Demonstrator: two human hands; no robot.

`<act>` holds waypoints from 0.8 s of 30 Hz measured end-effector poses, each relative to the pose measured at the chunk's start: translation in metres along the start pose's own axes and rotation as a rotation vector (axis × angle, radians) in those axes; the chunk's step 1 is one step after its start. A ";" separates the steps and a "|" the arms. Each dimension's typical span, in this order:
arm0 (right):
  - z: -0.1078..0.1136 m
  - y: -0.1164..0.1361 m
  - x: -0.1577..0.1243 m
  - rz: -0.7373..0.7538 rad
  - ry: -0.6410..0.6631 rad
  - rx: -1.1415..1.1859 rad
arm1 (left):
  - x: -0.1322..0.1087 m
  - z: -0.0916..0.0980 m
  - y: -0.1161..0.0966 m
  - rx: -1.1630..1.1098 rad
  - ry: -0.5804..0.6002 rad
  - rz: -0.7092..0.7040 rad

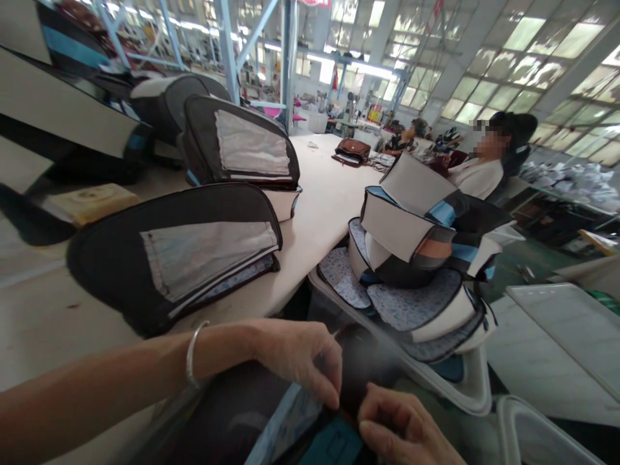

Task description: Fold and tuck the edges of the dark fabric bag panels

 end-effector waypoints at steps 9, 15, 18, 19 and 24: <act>-0.004 -0.001 0.008 -0.082 0.077 0.182 | -0.006 -0.021 0.001 0.086 -0.179 0.095; -0.007 0.006 0.010 -0.034 0.162 0.254 | -0.003 -0.028 -0.003 0.089 -0.220 0.073; -0.012 0.009 0.011 -0.030 0.146 0.234 | -0.001 -0.037 -0.003 0.099 -0.293 0.068; -0.013 0.009 0.012 -0.023 0.123 0.178 | -0.001 -0.041 -0.003 0.112 -0.328 0.064; -0.017 0.000 0.010 0.252 -0.112 -0.479 | -0.004 -0.042 -0.010 0.207 -0.429 0.044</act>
Point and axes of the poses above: each hand's wrist, its own x-axis towards the middle knuckle, its own z-axis out of the back of the hand, y = z × x, the point moved 2 cm from there along x, towards the middle knuckle, and after that the axes turned 8 degrees about x, right-handed, at the moved point
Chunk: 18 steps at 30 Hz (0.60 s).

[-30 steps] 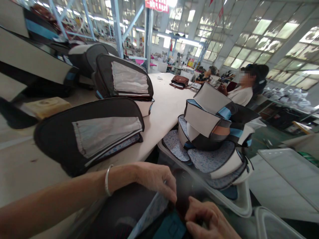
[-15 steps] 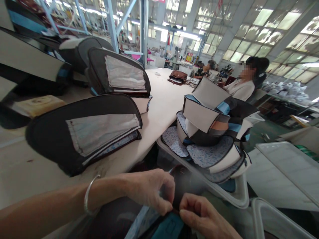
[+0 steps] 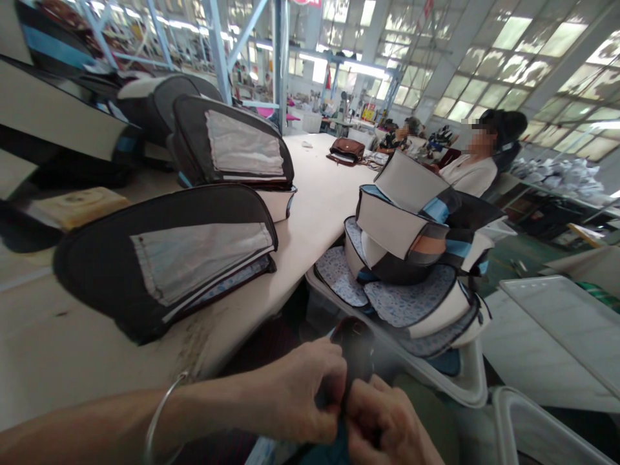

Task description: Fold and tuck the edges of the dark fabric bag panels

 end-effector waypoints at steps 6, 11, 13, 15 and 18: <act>-0.008 -0.008 -0.007 0.084 -0.055 -0.187 | 0.007 0.036 0.003 0.054 0.339 -0.125; -0.010 -0.008 -0.004 0.050 -0.043 -0.199 | 0.004 0.034 0.007 0.105 0.323 -0.165; -0.010 -0.011 -0.005 0.045 -0.036 -0.207 | -0.001 0.028 0.004 0.124 0.264 -0.162; -0.011 -0.014 -0.006 0.032 -0.030 -0.213 | -0.005 0.026 0.001 0.141 0.211 -0.134; -0.013 -0.017 -0.008 -0.012 -0.020 -0.202 | -0.008 0.026 -0.003 0.124 0.215 -0.108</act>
Point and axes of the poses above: each hand's wrist, its own x-axis towards the middle knuckle, its own z-axis out of the back of the hand, y = z × x, the point moved 2 cm from there along x, towards the middle knuckle, and after that the axes turned 8 degrees about x, right-handed, at the moved point
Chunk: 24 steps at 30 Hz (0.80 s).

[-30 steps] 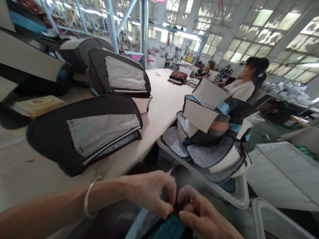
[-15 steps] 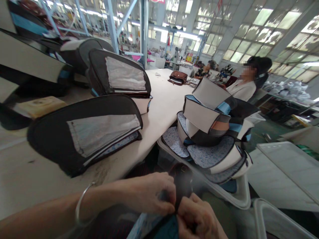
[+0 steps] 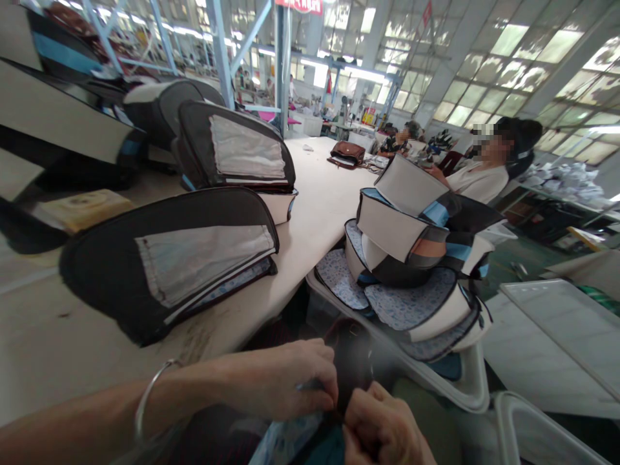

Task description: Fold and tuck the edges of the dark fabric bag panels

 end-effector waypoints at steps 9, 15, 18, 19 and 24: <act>0.027 0.018 0.007 -0.207 0.158 0.589 | 0.002 -0.011 0.013 -0.164 -0.004 0.109; 0.038 0.005 0.007 -0.306 0.201 0.698 | 0.001 -0.015 0.019 -0.212 -0.029 0.159; 0.033 0.001 0.008 -0.344 0.157 0.709 | 0.003 -0.014 0.020 -0.221 -0.024 0.168; 0.030 0.001 0.009 -0.362 0.142 0.713 | 0.003 -0.013 0.021 -0.221 -0.022 0.169; 0.015 0.009 0.011 -0.208 -0.100 0.423 | 0.004 -0.017 0.022 -0.245 -0.038 0.174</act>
Point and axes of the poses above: each hand's wrist, its own x-axis towards the middle knuckle, its own z-axis out of the back of the hand, y = z × x, the point moved 2 cm from there along x, towards the middle knuckle, and after that the axes turned 8 degrees about x, right-handed, at the moved point
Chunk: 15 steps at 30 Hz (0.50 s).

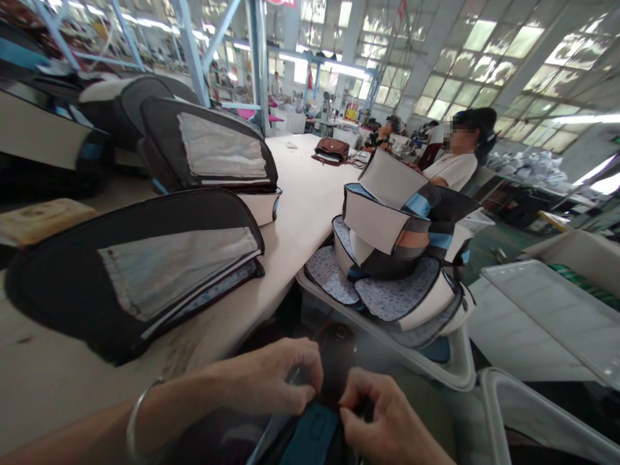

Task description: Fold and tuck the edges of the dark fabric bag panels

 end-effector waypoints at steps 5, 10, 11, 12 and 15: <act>-0.004 0.003 -0.003 0.244 -0.144 -0.267 | 0.003 0.001 -0.002 0.008 -0.092 0.012; 0.010 0.000 -0.002 0.190 -0.081 -0.251 | 0.010 0.012 0.000 -0.128 0.036 -0.056; 0.011 -0.002 -0.002 0.198 -0.071 -0.275 | 0.011 0.013 0.002 -0.165 0.076 -0.068; 0.012 -0.005 -0.002 0.205 -0.068 -0.302 | 0.011 0.013 0.006 -0.183 0.106 -0.069; 0.010 -0.017 -0.004 0.199 -0.048 -0.348 | 0.012 0.012 0.015 -0.138 0.132 -0.062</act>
Point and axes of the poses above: each hand's wrist, its own x-axis towards the middle knuckle, its own z-axis out of the back of the hand, y = z × x, the point moved 2 cm from there along x, towards the middle knuckle, and after that the axes turned 8 degrees about x, right-handed, at the moved point
